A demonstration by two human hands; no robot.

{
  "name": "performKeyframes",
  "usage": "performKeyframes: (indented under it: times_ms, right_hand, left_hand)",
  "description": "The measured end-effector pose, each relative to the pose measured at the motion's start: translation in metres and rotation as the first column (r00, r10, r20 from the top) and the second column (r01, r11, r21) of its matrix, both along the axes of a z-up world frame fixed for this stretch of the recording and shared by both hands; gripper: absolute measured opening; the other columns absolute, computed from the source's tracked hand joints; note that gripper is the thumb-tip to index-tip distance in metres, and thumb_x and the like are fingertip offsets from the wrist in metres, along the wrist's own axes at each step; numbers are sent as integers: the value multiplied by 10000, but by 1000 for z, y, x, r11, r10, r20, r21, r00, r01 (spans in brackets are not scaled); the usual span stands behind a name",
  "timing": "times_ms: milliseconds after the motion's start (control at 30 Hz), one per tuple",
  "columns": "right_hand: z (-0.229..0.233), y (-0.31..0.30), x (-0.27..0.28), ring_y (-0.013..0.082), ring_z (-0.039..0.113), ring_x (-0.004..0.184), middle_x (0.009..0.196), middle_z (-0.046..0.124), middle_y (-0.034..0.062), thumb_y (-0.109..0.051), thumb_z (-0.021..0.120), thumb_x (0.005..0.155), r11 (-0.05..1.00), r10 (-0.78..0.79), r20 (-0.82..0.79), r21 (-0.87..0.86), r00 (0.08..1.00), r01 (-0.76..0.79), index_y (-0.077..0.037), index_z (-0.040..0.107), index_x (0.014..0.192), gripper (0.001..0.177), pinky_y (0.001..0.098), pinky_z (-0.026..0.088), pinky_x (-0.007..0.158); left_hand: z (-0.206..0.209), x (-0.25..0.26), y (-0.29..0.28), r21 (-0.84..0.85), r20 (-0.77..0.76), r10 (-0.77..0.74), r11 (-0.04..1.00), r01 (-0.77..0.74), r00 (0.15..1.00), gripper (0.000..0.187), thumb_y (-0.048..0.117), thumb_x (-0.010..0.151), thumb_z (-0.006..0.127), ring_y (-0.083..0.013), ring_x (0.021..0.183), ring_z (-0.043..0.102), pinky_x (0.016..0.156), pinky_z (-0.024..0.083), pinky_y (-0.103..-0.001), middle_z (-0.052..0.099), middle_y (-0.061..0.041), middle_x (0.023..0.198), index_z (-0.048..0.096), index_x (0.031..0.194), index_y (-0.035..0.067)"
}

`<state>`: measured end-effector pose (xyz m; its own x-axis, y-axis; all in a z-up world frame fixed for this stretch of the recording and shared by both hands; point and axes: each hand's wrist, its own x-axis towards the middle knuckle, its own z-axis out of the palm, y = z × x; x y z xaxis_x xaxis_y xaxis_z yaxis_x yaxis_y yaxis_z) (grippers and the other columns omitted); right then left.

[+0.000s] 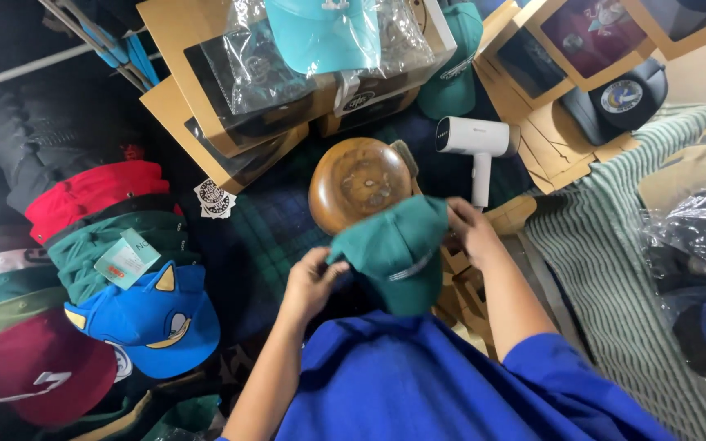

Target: Cleaning various baseball caps using a small brush and a hair dryer to remove dust and debris.

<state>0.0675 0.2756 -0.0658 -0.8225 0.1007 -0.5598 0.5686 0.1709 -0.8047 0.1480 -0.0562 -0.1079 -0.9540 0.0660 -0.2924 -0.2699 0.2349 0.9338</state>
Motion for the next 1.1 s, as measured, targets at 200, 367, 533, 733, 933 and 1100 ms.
performKeyframes:
  times_ms: [200, 367, 533, 733, 933, 1100]
  right_hand:
    - [-73, -28, -45, 271, 713, 985, 1076, 733, 88, -414, 626, 1058, 961, 151, -85, 247, 985, -126, -252, 714, 1244, 262, 411, 552, 849]
    - [-96, -17, -56, 249, 646, 887, 948, 679, 125, -176, 601, 1046, 992, -59, -157, -115, 986, 41, -149, 717, 1194, 190, 451, 569, 800]
    - [-90, -34, -51, 199, 653, 872, 948, 664, 47, -231, 687, 1001, 940, -141, 14, -311, 990, 138, -122, 722, 1126, 169, 396, 603, 770]
    - [-54, -7, -90, 258, 674, 985, 1015, 714, 93, -272, 755, 948, 969, 217, -15, -121, 976, -217, -146, 739, 1135, 226, 482, 585, 874]
    - [-38, 120, -169, 335, 593, 1211, 1293, 627, 126, -236, 786, 859, 782, 461, -455, 614, 762, -106, -177, 711, 1199, 353, 490, 438, 1035]
    - [-57, 172, -191, 392, 563, 1213, 1352, 491, 187, -502, 676, 882, 729, 441, -45, 601, 897, -328, -284, 606, 1425, 590, 442, 447, 1011]
  left_hand:
    - [-45, -20, -5, 169, 99, 111, 978, -127, 989, 249, 198, 837, 864, -128, 758, 594, 763, 529, -302, 648, -5, 777, 747, 1051, 148]
    - [-3, -30, -13, 287, 33, 252, 925, -251, 967, 234, 110, 853, 837, -115, 812, 592, 798, 530, -290, 671, -38, 848, 754, 1071, 97]
    - [-22, -28, 3, 457, 132, 411, 782, -423, 902, 126, 109, 942, 740, -134, 857, 595, 869, 526, -356, 665, -41, 865, 719, 1058, 63]
    - [-49, -17, 25, 614, 375, 546, 460, -642, 750, 225, 151, 1035, 592, -242, 1027, 643, 1001, 481, -473, 675, -134, 1062, 616, 1245, 75]
    - [-13, 1, 25, 296, -137, 524, 832, -470, 841, 307, 193, 1055, 509, -157, 856, 614, 815, 502, -275, 596, -97, 1049, 458, 1314, 37]
    - [102, -47, 68, 848, 40, 555, 420, -322, 831, 183, 210, 987, 650, -167, 659, 408, 607, 383, -338, 395, -24, 827, 522, 1107, 157]
